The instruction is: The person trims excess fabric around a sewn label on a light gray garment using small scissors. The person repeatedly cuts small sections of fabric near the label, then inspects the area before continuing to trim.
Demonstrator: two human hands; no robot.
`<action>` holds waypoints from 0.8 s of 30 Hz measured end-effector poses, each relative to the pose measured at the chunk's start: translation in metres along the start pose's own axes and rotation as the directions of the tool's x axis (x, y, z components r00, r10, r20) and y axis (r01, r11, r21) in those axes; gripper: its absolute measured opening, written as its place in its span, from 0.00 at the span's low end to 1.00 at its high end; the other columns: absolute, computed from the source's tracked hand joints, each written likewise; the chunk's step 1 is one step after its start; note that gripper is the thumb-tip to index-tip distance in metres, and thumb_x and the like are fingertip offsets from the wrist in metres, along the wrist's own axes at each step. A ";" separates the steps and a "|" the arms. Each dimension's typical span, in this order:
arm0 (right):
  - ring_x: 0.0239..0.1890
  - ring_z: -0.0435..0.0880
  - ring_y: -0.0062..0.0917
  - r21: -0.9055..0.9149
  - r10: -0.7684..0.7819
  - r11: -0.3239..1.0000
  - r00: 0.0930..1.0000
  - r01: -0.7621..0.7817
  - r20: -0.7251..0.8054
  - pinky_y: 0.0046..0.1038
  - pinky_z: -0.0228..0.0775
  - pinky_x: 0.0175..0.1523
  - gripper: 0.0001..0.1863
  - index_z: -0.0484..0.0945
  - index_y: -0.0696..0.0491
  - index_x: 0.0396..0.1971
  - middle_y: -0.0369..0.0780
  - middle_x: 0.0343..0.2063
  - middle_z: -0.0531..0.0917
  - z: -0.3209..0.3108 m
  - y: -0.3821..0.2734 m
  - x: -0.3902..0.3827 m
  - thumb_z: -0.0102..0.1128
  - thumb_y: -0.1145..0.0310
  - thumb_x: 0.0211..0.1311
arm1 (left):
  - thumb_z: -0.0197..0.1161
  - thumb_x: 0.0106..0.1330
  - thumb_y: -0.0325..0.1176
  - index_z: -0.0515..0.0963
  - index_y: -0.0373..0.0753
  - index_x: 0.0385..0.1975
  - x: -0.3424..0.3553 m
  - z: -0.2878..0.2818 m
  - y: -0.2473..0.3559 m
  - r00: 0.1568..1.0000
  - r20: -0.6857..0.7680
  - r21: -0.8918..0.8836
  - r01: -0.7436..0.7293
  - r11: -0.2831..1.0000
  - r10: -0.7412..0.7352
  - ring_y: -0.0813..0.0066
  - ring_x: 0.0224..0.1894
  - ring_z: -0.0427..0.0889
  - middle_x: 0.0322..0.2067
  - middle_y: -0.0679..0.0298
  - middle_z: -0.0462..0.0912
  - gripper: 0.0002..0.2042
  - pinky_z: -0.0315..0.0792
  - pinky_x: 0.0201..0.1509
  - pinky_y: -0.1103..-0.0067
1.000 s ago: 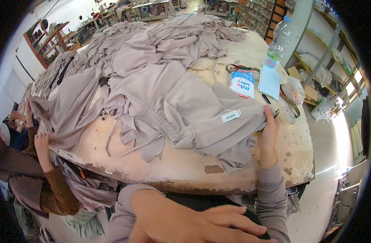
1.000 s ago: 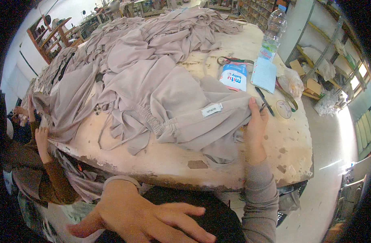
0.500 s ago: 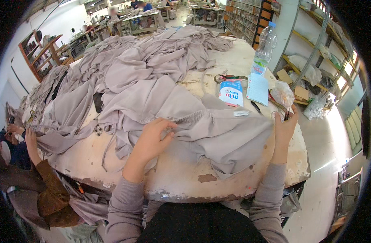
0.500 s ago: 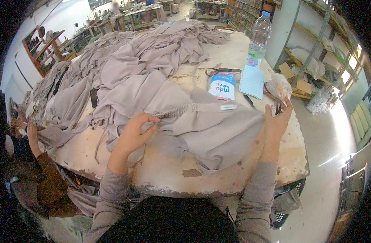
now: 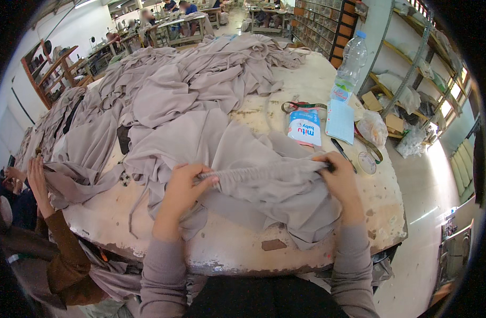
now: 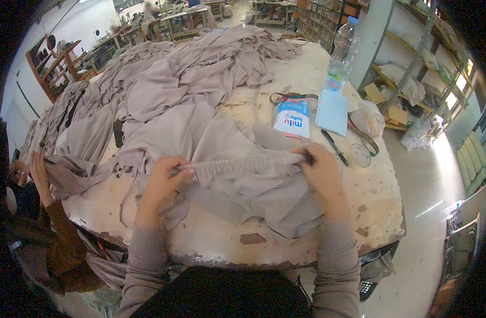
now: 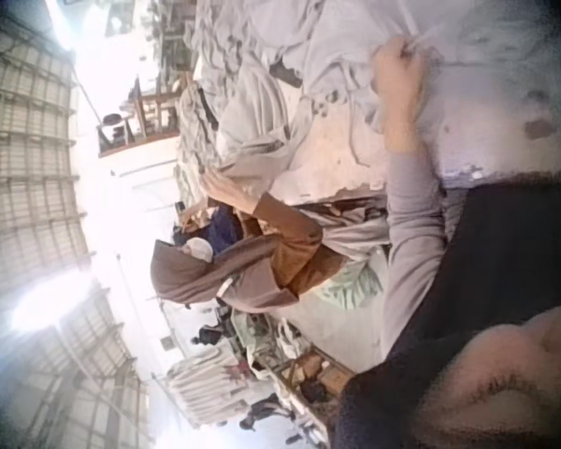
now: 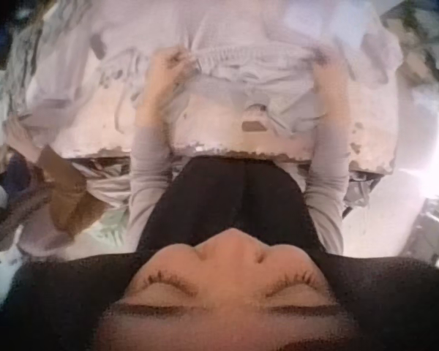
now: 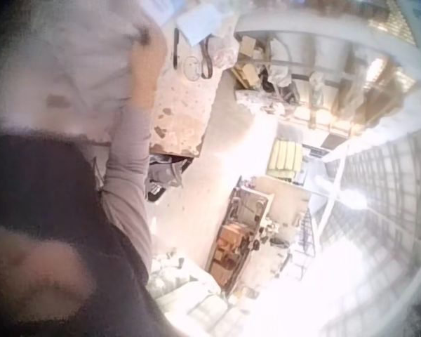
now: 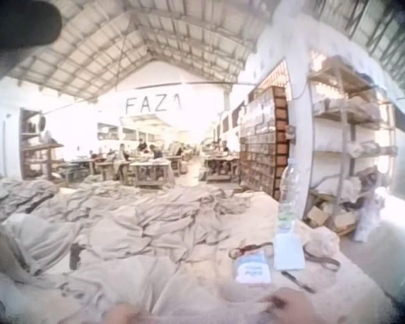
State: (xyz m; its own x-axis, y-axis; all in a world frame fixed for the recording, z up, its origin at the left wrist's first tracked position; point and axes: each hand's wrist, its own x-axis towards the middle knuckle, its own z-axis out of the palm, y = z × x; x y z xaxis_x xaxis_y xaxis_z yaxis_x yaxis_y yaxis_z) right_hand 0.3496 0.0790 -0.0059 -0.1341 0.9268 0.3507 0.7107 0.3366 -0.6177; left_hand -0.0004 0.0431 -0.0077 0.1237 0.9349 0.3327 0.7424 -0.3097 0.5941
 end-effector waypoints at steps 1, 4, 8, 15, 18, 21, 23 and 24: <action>0.33 0.79 0.28 0.098 0.064 0.993 0.998 -0.061 -0.027 0.26 0.70 0.40 0.17 0.79 0.53 0.35 0.39 0.32 0.80 -0.014 0.003 -0.005 0.58 0.80 0.40 | 0.65 0.51 0.38 0.78 0.37 0.25 -0.002 -0.006 0.001 0.997 -0.035 -0.084 -0.064 0.994 0.061 0.66 0.26 0.74 0.21 0.62 0.78 0.10 0.62 0.49 0.72; 0.29 0.75 0.18 0.212 0.202 0.961 0.974 -0.177 -0.099 0.20 0.67 0.35 0.15 0.78 0.58 0.31 0.35 0.27 0.79 -0.044 0.010 -0.011 0.53 0.84 0.39 | 0.67 0.50 0.37 0.76 0.35 0.19 -0.005 -0.018 -0.002 0.995 -0.062 -0.075 -0.079 0.994 0.075 0.73 0.20 0.71 0.15 0.64 0.74 0.12 0.65 0.33 0.78; 0.27 0.74 0.15 0.369 0.272 0.918 0.910 -0.147 -0.315 0.17 0.66 0.34 0.14 0.77 0.60 0.31 0.35 0.27 0.78 -0.061 0.020 -0.010 0.50 0.86 0.41 | 0.68 0.49 0.35 0.73 0.33 0.16 -0.007 -0.039 -0.020 0.983 -0.108 -0.282 0.111 0.953 -0.147 0.82 0.17 0.63 0.12 0.68 0.68 0.13 0.57 0.22 0.83; 0.24 0.74 0.15 0.340 0.283 0.926 0.898 -0.165 -0.336 0.16 0.66 0.31 0.15 0.79 0.60 0.32 0.35 0.26 0.80 -0.066 0.037 -0.012 0.51 0.86 0.40 | 0.68 0.50 0.32 0.72 0.34 0.15 -0.011 -0.044 -0.037 0.983 -0.138 -0.320 0.068 0.945 -0.118 0.87 0.18 0.61 0.12 0.73 0.67 0.12 0.56 0.22 0.85; 0.24 0.73 0.14 0.326 0.258 0.937 0.882 -0.128 -0.394 0.16 0.65 0.31 0.16 0.79 0.59 0.33 0.35 0.26 0.79 -0.065 0.037 -0.012 0.51 0.87 0.41 | 0.68 0.49 0.32 0.73 0.34 0.16 -0.011 -0.046 -0.033 0.992 -0.062 -0.346 0.085 0.934 -0.113 0.88 0.19 0.63 0.13 0.73 0.69 0.11 0.57 0.22 0.86; 0.24 0.73 0.14 0.290 0.281 0.944 0.844 -0.157 -0.458 0.16 0.64 0.31 0.17 0.79 0.59 0.34 0.35 0.27 0.79 -0.065 0.040 -0.011 0.50 0.87 0.41 | 0.69 0.49 0.34 0.75 0.34 0.17 -0.011 -0.047 -0.030 0.995 -0.014 -0.344 0.093 0.934 -0.104 0.89 0.19 0.63 0.13 0.73 0.69 0.11 0.57 0.21 0.87; 0.26 0.72 0.14 0.259 0.272 0.954 0.797 -0.151 -0.539 0.16 0.63 0.32 0.17 0.79 0.58 0.34 0.35 0.28 0.79 -0.067 0.048 -0.010 0.50 0.87 0.42 | 0.69 0.49 0.35 0.76 0.34 0.18 -0.011 -0.046 -0.030 0.993 0.018 -0.325 0.115 0.939 -0.115 0.89 0.18 0.63 0.13 0.74 0.69 0.11 0.57 0.21 0.87; 0.26 0.72 0.14 0.274 0.276 0.952 0.775 -0.139 -0.569 0.15 0.63 0.33 0.17 0.79 0.58 0.34 0.35 0.28 0.79 -0.068 0.053 -0.010 0.50 0.86 0.42 | 0.69 0.49 0.36 0.76 0.34 0.19 -0.010 -0.046 -0.030 0.990 0.043 -0.317 0.140 0.938 -0.133 0.89 0.18 0.63 0.13 0.74 0.69 0.12 0.57 0.21 0.87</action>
State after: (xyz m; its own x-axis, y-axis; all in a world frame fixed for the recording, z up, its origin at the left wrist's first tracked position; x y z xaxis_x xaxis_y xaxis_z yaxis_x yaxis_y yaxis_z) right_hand 0.4356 0.0761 0.0055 0.4852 0.7165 0.5011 0.5059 0.2374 -0.8293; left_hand -0.0539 0.0346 0.0046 0.0523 0.9744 0.2186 0.5050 -0.2147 0.8360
